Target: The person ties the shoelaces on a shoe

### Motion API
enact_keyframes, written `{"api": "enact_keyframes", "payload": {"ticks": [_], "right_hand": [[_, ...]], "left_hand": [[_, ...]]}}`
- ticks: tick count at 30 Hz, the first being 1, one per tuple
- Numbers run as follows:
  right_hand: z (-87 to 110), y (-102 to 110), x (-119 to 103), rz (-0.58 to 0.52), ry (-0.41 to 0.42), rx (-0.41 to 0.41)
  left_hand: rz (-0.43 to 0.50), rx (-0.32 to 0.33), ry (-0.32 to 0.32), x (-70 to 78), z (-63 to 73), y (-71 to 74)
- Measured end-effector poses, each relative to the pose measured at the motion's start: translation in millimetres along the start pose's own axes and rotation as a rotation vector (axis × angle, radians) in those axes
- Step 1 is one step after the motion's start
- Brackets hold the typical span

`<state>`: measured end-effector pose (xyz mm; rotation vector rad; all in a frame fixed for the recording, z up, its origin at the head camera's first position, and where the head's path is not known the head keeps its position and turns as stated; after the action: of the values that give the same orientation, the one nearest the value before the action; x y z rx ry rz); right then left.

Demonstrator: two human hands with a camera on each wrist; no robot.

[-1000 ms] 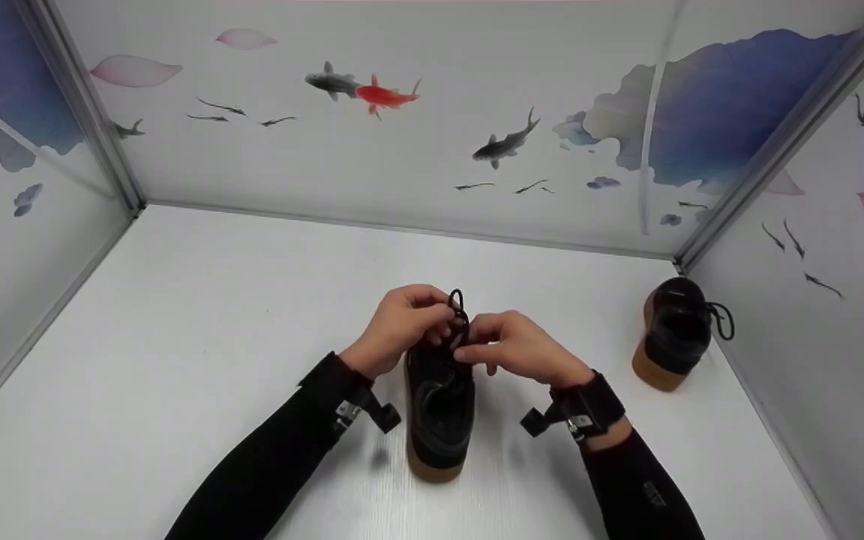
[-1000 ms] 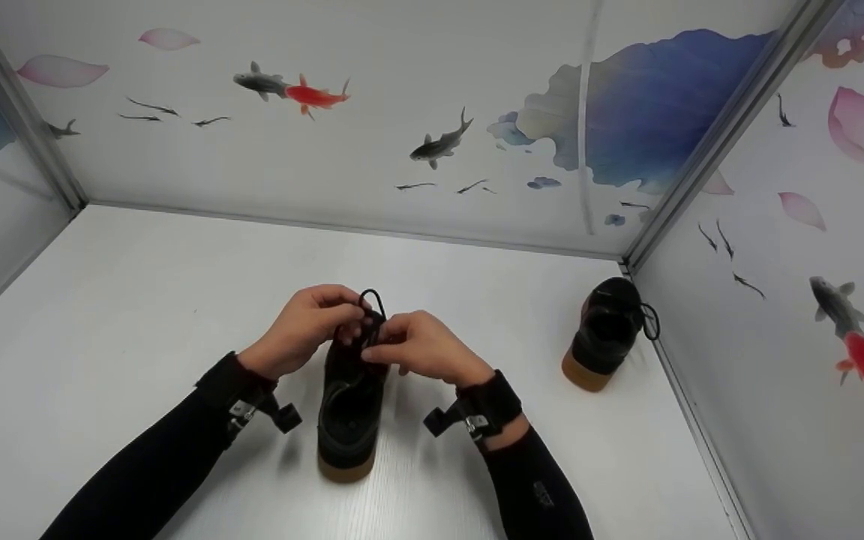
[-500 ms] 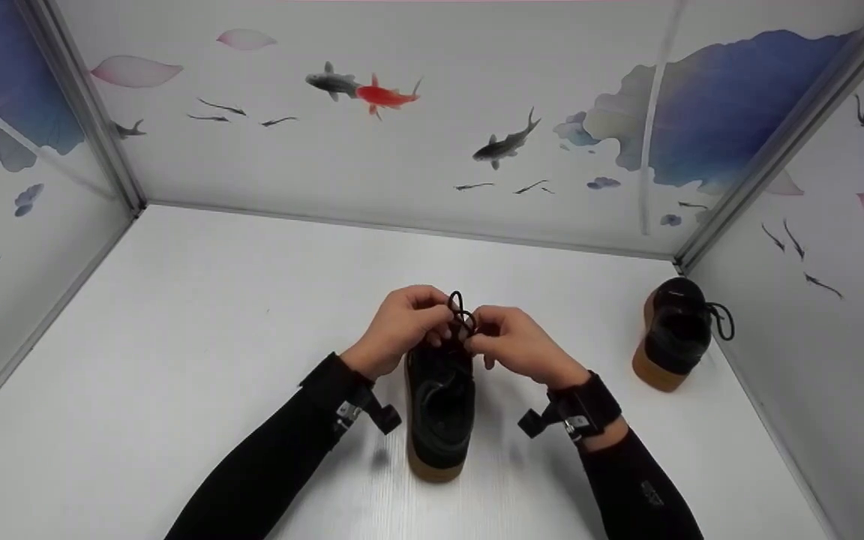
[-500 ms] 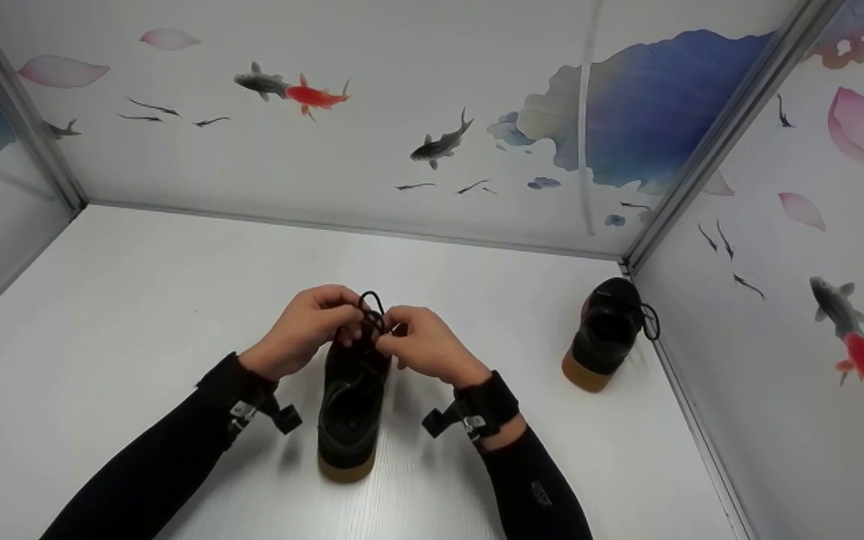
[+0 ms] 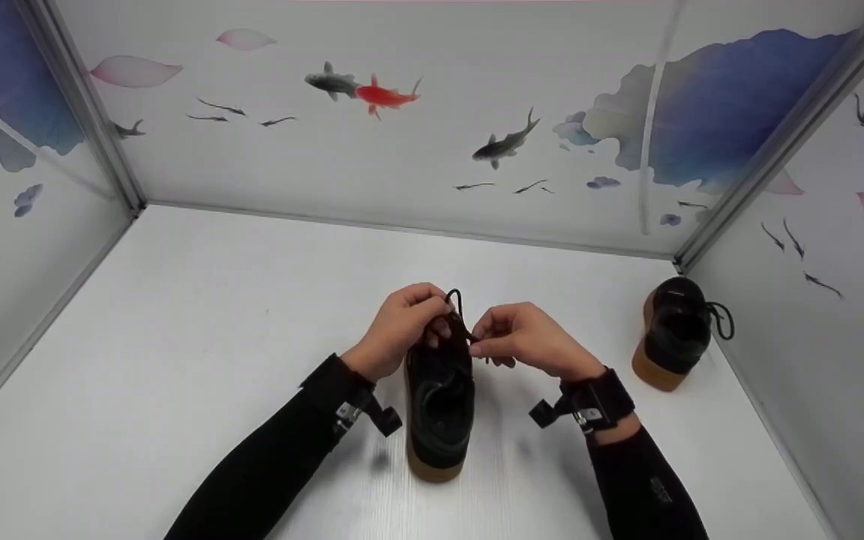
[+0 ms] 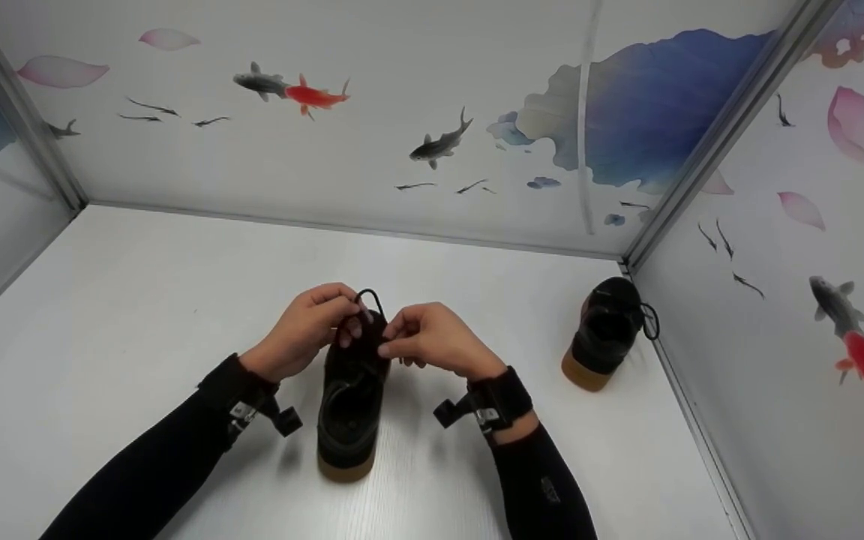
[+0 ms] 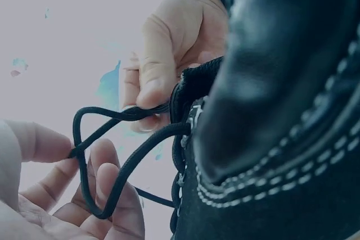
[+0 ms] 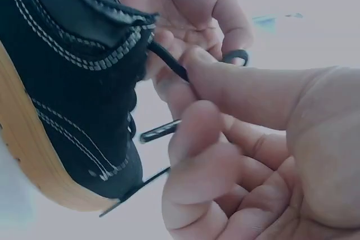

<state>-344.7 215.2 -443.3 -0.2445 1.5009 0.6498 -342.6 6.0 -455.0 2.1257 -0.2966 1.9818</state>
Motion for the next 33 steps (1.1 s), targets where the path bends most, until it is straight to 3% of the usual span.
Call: {"api": "enact_keyframes", "payload": {"ticks": [10,17,25,29,33], "right_hand": [[6.2,28.1,5.5,0.239,-0.035,0.049],[13.1,42.2,11.7,0.335,-0.076,0.043],[19.9,49.7,11.4,0.476,-0.192,0.073],[18.1,54.5,10.6,0.339,-0.159,0.147],[14.4,54.2,7.0,-0.023,-0.063,0.187]], "left_hand": [[-0.075,0.051,0.021,-1.7,-1.5,10.0],[-0.057,0.014,0.02,-5.1,3.4,20.3],[-0.066,-0.027,0.021,-13.3,11.0,29.5],[-0.018,-0.036,0.023,-15.7,14.2,33.0],[0.052,-0.053,-0.026,-12.2,16.2,35.0]]}}
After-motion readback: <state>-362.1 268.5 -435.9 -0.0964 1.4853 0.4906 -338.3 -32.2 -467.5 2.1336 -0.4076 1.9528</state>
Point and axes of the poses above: each hand's wrist, its own z-axis away from the middle knuckle, its own y-axis out of the back of the hand, x = y × z, the point moved 5 cm from there along -z, towards the middle knuckle, and after that the axes turned 13 degrees about -z, right-handed, at the moved point
